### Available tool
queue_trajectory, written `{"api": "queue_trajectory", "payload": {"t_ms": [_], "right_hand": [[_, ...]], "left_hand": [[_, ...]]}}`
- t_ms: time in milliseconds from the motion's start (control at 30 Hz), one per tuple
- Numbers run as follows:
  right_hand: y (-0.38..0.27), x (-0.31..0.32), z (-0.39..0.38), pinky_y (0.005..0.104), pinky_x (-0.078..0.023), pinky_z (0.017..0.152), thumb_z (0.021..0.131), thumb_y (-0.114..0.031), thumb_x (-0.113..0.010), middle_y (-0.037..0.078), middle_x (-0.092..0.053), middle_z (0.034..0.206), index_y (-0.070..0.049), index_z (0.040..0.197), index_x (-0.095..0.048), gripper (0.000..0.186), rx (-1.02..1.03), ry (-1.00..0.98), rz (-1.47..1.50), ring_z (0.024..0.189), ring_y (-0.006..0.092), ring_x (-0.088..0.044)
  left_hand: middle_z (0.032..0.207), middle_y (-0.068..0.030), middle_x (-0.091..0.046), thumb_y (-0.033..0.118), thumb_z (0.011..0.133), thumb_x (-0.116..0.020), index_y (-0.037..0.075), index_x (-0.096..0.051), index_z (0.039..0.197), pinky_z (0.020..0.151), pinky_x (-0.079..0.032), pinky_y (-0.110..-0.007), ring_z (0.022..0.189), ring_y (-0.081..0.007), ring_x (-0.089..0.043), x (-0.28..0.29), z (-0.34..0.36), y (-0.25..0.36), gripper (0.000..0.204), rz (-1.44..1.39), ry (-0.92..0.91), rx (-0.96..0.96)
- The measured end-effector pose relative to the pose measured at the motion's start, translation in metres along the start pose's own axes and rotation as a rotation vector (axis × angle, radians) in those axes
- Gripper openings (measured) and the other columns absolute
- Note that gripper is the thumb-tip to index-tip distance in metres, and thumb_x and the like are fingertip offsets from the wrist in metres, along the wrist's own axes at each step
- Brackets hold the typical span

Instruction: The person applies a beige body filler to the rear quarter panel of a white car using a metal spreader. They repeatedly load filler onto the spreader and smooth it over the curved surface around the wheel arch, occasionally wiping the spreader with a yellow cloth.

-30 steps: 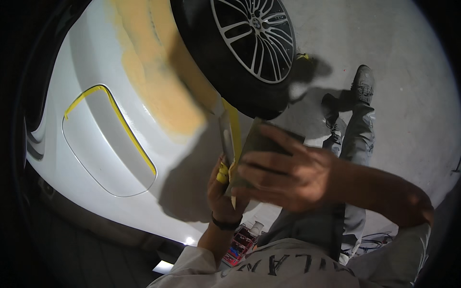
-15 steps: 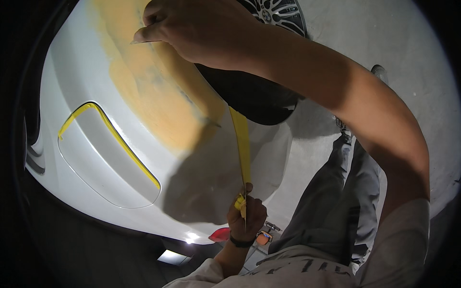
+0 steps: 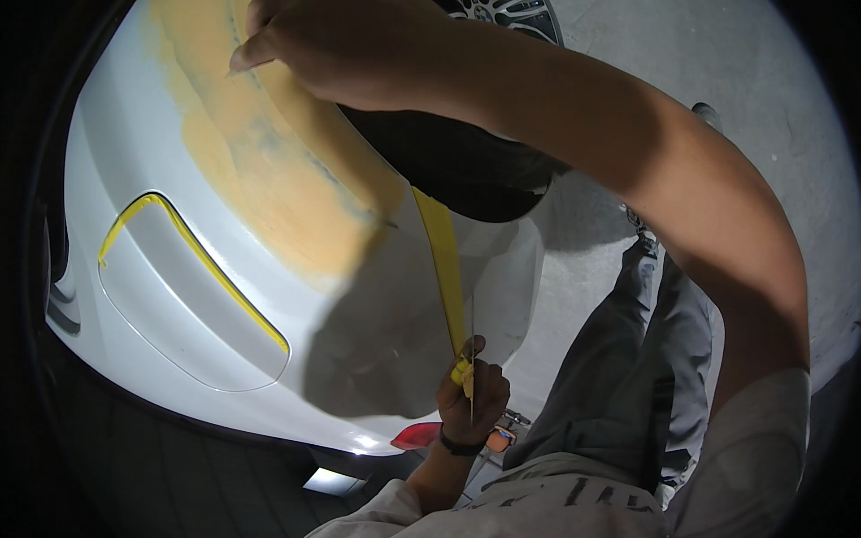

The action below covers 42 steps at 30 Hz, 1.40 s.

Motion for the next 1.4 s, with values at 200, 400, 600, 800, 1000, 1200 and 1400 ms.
{"api": "queue_trajectory", "payload": {"t_ms": [200,400,600,800,1000,1200,1400], "right_hand": [[-0.052,-0.004,-0.06,0.0439,-0.044,0.107,0.093,-0.01,-0.069,-0.003,-0.072,0.116,-0.028,0.118,-0.078,0.032,-0.02,-0.216,-0.15,0.12,0.0167,-0.061],[-0.025,-0.003,-0.029,0.0341,-0.051,0.099,0.095,-0.005,-0.067,-0.001,-0.074,0.109,-0.021,0.117,-0.079,0.03,-0.061,0.046,-0.043,0.11,0.0136,-0.066],[-0.025,-0.023,-0.032,0.0342,-0.05,0.099,0.094,-0.006,-0.068,-0.001,-0.074,0.107,-0.021,0.118,-0.079,0.029,-0.063,-0.124,-0.037,0.11,0.0147,-0.066],[-0.095,0.004,-0.151,0.0439,-0.044,0.102,0.089,-0.016,-0.071,-0.004,-0.07,0.119,-0.023,0.12,-0.076,0.032,-0.149,-0.327,-0.054,0.117,0.0208,-0.061],[-0.121,0.011,-0.103,0.0474,-0.046,0.098,0.084,-0.02,-0.071,-0.005,-0.069,0.112,-0.019,0.107,-0.075,0.023,0.039,-0.213,-0.173,0.113,0.0188,-0.061],[-0.107,-0.019,-0.027,0.048,-0.047,0.09,0.093,-0.028,-0.067,-0.009,-0.069,0.106,-0.018,0.09,-0.075,0.014,0.136,-0.075,-0.327,0.116,0.0155,-0.059],[-0.131,-0.002,-0.103,0.0447,-0.04,0.097,0.088,-0.027,-0.072,-0.012,-0.066,0.111,-0.025,0.112,-0.079,0.025,0.021,-0.228,-0.171,0.11,0.0152,-0.054]], "left_hand": [[0.057,-0.0013,-0.043,0.031,0.108,-0.051,0.001,-0.044,0.135,0.054,-0.034,-0.027,0.056,-0.0122,-0.042,0.01,-0.002,-0.005,0.041,-0.02,-0.009,0.009],[0.059,-0.0013,-0.044,0.03,0.107,-0.052,-0.001,-0.046,0.138,0.055,-0.034,-0.028,0.058,-0.0126,-0.042,0.01,-0.001,-0.016,0.044,0.024,-0.008,0.017],[0.061,0.0,-0.043,0.028,0.107,-0.053,0.0,-0.048,0.137,0.056,-0.034,-0.028,0.06,-0.0119,-0.041,0.019,-0.002,-0.025,0.041,-0.072,0.021,0.024],[0.061,0.0001,-0.041,0.025,0.106,-0.052,0.001,-0.049,0.135,0.057,-0.033,-0.027,0.061,-0.0114,-0.039,0.036,-0.002,-0.032,0.038,-0.151,0.064,0.031],[0.066,-0.0009,-0.044,0.024,0.105,-0.05,0.001,-0.054,0.132,0.058,-0.036,-0.029,0.064,-0.0137,-0.041,0.039,-0.005,-0.058,0.036,-0.115,0.077,0.069],[0.083,-0.0039,-0.055,0.029,0.107,-0.05,0.005,-0.057,0.116,0.059,-0.045,-0.029,0.067,-0.0156,-0.052,0.054,-0.004,-0.064,0.027,-0.1,-0.027,0.053],[0.066,-0.0015,-0.046,0.026,0.106,-0.051,-0.001,-0.054,0.133,0.058,-0.035,-0.028,0.063,-0.0138,-0.041,0.066,-0.004,-0.073,0.039,-0.143,0.058,0.075]]}}
Point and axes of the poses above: each hand's wrist, its own z-axis towards the middle knuckle, its own x-axis out of the back of the hand, y = z × x, the point moved 3 cm from there along z, towards the middle knuckle
